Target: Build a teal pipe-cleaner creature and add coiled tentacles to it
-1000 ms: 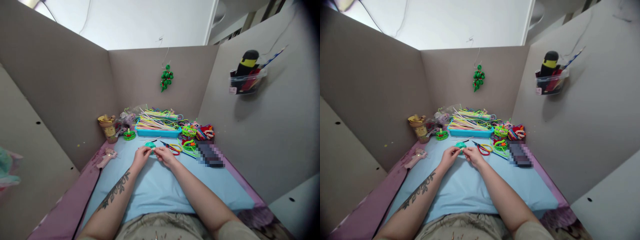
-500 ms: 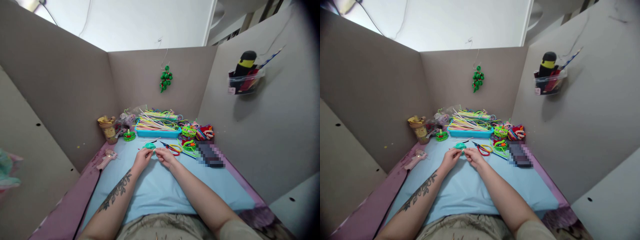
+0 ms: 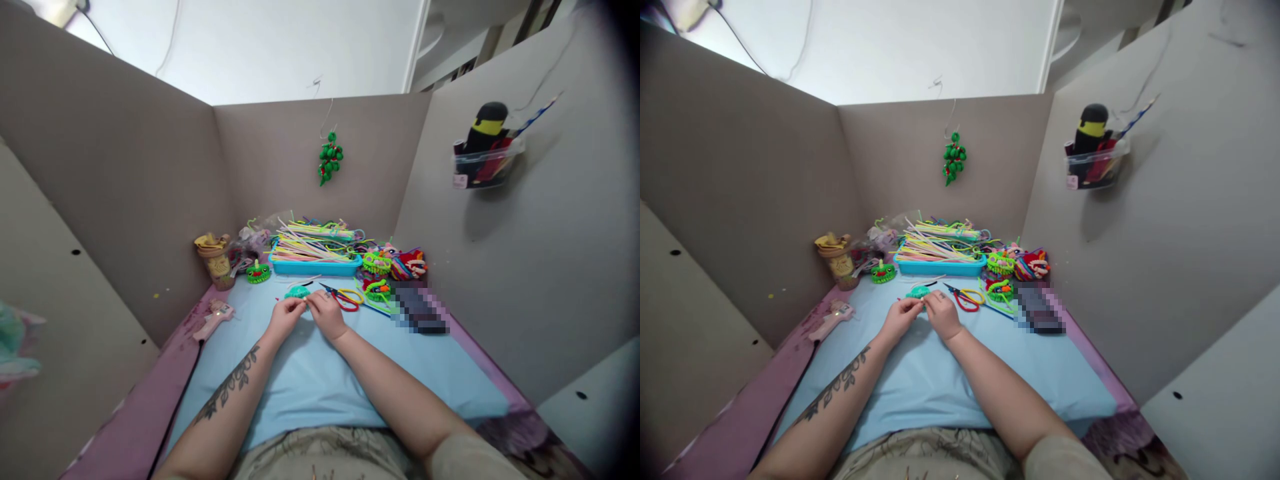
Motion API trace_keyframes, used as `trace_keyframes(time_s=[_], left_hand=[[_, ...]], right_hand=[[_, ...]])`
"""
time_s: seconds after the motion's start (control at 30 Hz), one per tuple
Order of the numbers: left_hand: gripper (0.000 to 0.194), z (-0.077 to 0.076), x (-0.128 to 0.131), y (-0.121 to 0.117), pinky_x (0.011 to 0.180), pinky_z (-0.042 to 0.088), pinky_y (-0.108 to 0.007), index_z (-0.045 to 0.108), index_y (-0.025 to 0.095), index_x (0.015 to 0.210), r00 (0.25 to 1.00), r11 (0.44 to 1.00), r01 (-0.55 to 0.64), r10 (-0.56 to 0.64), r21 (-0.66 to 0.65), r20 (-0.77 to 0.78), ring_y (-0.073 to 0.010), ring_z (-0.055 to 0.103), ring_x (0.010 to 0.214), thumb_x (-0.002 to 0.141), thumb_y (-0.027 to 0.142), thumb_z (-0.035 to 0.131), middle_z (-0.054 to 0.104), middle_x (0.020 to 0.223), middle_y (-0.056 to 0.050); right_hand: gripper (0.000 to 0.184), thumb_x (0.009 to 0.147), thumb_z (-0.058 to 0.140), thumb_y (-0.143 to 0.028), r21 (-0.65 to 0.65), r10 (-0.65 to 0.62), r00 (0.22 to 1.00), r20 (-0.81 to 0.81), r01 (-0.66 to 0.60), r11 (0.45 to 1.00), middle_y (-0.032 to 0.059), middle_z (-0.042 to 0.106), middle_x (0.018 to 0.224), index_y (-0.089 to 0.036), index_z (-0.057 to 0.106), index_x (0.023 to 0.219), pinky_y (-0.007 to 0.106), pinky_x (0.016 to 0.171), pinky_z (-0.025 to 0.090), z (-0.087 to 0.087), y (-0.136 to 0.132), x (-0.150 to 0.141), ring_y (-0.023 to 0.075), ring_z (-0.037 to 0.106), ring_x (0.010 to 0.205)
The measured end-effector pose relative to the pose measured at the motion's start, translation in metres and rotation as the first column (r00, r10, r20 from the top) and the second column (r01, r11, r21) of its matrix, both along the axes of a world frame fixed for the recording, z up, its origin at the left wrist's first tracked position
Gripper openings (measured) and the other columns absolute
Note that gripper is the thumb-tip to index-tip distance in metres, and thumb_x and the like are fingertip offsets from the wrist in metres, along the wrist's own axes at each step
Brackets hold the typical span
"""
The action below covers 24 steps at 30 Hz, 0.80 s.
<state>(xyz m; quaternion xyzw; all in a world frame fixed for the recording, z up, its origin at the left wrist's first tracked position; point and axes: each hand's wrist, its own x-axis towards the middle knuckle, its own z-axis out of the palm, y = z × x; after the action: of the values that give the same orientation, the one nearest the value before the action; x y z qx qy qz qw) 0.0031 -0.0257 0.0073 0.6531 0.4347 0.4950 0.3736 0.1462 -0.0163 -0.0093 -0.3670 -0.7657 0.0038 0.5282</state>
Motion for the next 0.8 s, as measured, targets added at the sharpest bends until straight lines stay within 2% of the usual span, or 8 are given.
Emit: trace_keyframes(time_s=[0.1,0.2,0.4,0.5,0.6,0.7,0.8], left_hand=[[0.033,0.0009,-0.0011,0.0001,0.052,0.037,-0.024,0.067,0.013,0.069,1.000,1.000,-0.018,0.018,-0.026,0.011,-0.0123,0.048,0.053,0.074,0.044,0.058,0.057,0.055,0.000],[0.035,0.0012,-0.0025,0.0005,0.050,0.034,-0.023,0.067,0.013,0.069,0.999,0.997,-0.046,0.047,-0.059,0.025,-0.0119,0.046,0.051,0.074,0.046,0.059,0.054,0.052,0.001],[0.039,-0.0015,-0.0058,0.0022,0.046,0.026,-0.022,0.064,0.012,0.069,0.994,0.993,-0.009,0.022,-0.117,0.107,-0.0084,0.036,0.046,0.073,0.051,0.060,0.045,0.048,0.004],[0.040,-0.0029,-0.0061,0.0031,0.045,0.024,-0.021,0.060,0.013,0.064,0.992,0.993,0.015,-0.001,-0.114,0.125,-0.0073,0.032,0.046,0.074,0.052,0.059,0.041,0.049,0.005],[0.041,-0.0029,-0.0050,0.0037,0.045,0.023,-0.021,0.058,0.013,0.065,0.991,0.994,0.029,-0.015,-0.104,0.133,-0.0069,0.031,0.047,0.075,0.052,0.058,0.039,0.050,0.005],[0.041,-0.0014,-0.0036,0.0033,0.045,0.023,-0.021,0.061,0.013,0.073,0.992,0.992,0.056,-0.041,-0.117,0.119,-0.0073,0.031,0.047,0.075,0.053,0.057,0.041,0.051,0.005],[0.040,-0.0003,-0.0028,0.0025,0.046,0.024,-0.022,0.063,0.013,0.074,0.990,0.985,0.099,-0.084,-0.140,0.111,-0.0076,0.033,0.047,0.073,0.053,0.059,0.044,0.052,0.004]], right_hand=[[0.025,0.089,0.041,-0.015,0.093,0.002,0.998,0.065,-0.008,0.996,0.0098,0.064,0.085,-0.018,0.065,0.092,0.033,0.076,0.047,-0.0015,0.0006,0.0008,0.0207,0.057,0.083],[0.027,0.089,0.041,-0.015,0.131,0.021,0.996,0.086,-0.033,0.991,0.0108,0.066,0.088,-0.018,0.066,0.099,0.033,0.075,0.049,-0.0021,0.0007,0.0008,0.0205,0.058,0.084],[0.029,0.089,0.042,-0.015,0.065,0.065,0.990,0.123,-0.074,0.995,0.0098,0.067,0.090,-0.022,0.067,0.102,0.034,0.075,0.050,0.0017,-0.0026,0.0016,0.0199,0.060,0.084],[0.028,0.088,0.043,-0.015,0.032,0.125,0.990,0.059,-0.127,0.991,0.0092,0.066,0.088,-0.023,0.068,0.100,0.034,0.075,0.050,0.0038,-0.0036,0.0024,0.0195,0.059,0.083],[0.025,0.087,0.046,-0.017,-0.028,0.177,0.981,-0.084,-0.180,0.983,0.0079,0.065,0.086,-0.022,0.068,0.098,0.034,0.076,0.050,0.0041,-0.0031,0.0027,0.0186,0.059,0.083],[0.020,0.084,0.052,-0.019,-0.121,0.152,0.965,-0.215,-0.180,0.976,0.0066,0.063,0.087,-0.022,0.067,0.098,0.033,0.074,0.050,0.0039,-0.0019,0.0029,0.0183,0.058,0.082],[0.019,0.082,0.057,-0.025,-0.179,0.152,0.956,-0.252,-0.200,0.963,0.0064,0.060,0.089,-0.022,0.067,0.098,0.031,0.068,0.050,0.0051,-0.0016,0.0036,0.0173,0.057,0.078]])
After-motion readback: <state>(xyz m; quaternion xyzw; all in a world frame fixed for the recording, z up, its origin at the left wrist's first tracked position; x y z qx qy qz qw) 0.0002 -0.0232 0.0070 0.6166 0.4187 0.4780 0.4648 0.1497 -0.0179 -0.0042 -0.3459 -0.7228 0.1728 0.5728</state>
